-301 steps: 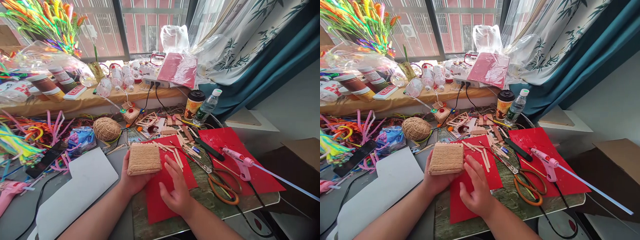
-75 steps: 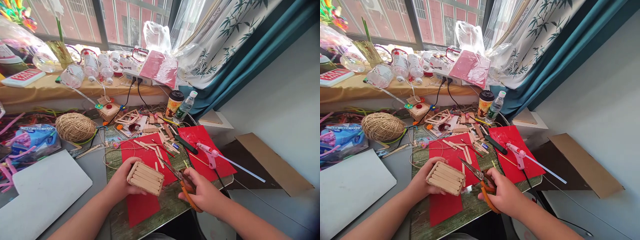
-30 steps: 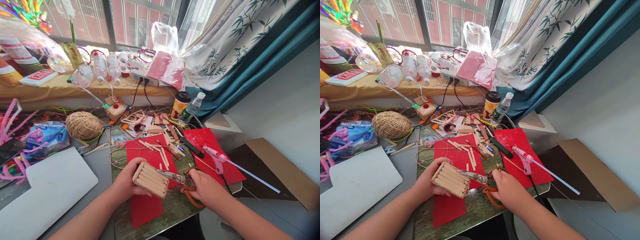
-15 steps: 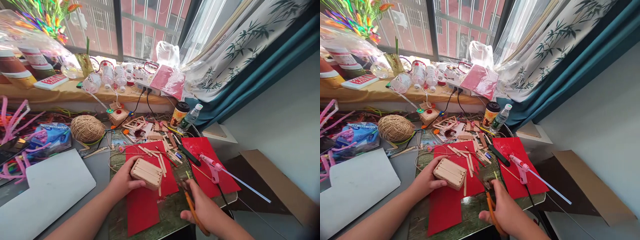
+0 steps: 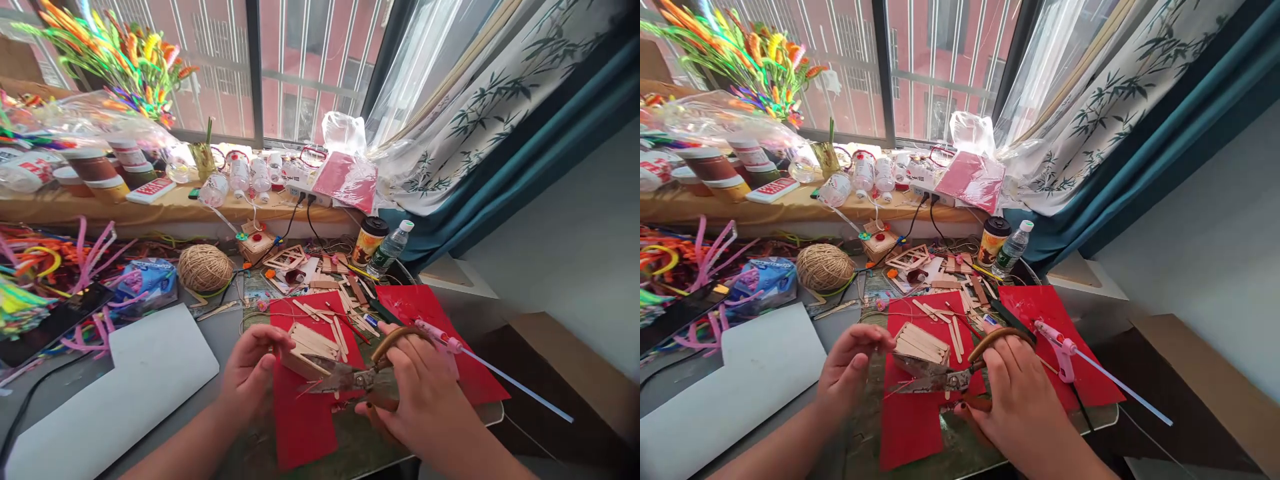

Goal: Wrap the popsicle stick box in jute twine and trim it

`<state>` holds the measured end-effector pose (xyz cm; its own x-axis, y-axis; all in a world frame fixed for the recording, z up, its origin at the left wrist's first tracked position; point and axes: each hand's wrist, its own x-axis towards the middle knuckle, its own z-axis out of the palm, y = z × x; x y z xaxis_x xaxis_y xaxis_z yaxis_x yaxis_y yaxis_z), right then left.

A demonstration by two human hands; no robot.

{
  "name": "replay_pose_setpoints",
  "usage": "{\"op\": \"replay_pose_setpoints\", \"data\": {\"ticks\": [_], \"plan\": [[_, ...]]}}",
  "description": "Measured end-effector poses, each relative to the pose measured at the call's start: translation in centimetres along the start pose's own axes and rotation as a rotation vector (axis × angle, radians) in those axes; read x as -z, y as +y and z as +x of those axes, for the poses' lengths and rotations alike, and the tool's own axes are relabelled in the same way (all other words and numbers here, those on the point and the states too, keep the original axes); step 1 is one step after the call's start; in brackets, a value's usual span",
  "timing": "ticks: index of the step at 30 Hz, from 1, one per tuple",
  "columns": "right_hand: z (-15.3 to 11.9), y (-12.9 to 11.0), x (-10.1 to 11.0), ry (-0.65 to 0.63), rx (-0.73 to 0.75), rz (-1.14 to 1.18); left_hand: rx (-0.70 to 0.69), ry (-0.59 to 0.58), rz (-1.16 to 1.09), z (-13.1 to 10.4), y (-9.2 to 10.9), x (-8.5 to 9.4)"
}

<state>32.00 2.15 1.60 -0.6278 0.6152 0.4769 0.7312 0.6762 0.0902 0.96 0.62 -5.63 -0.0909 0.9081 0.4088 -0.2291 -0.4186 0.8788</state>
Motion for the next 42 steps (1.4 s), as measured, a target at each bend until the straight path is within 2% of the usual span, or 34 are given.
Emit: {"op": "replay_pose_setpoints", "data": {"ticks": [4,7,13,16,18,23,25,28,31,33,38,40,42], "plan": [[1.3,0.1,0.7,0.039,0.111,-0.094,0.198,-0.159,-0.083,-0.3,1.9,-1.4],[1.9,0.3,1.3,0.017,0.167,-0.116,0.324,-0.221,-0.116,-0.6,2.4,-2.3],[2.1,0.5,1.7,-0.007,0.203,-0.148,0.532,-0.161,-0.263,-0.3,2.5,-3.4],[2.1,0.7,1.6,-0.012,0.194,-0.142,0.586,-0.118,-0.315,0.4,2.2,-3.1],[2.0,0.8,1.5,-0.014,0.184,-0.139,0.587,-0.047,-0.282,1.0,1.8,-2.4],[1.3,1.2,1.2,-0.007,0.153,-0.144,0.452,0.314,-0.154,2.5,0.9,-0.2],[1.0,1.3,1.1,-0.023,0.15,-0.14,0.39,0.35,-0.096,2.8,0.8,0.4],[0.9,1.2,1.1,-0.047,0.165,-0.127,0.289,0.273,0.17,2.8,0.9,1.2],[0.9,1.2,1.1,-0.058,0.174,-0.096,0.046,0.18,0.605,2.7,0.9,1.8],[0.9,1.2,1.0,-0.065,0.176,-0.067,-0.106,0.116,0.782,2.7,0.8,2.1],[0.6,1.5,0.8,-0.086,0.165,-0.054,-0.245,0.032,0.786,2.3,1.0,2.1],[0.7,1.6,0.9,-0.101,0.182,-0.069,-0.321,-0.101,0.769,1.9,1.3,1.8],[0.9,1.7,1.3,-0.1,0.226,-0.099,-0.369,-0.295,0.767,1.4,1.9,1.1]]}}
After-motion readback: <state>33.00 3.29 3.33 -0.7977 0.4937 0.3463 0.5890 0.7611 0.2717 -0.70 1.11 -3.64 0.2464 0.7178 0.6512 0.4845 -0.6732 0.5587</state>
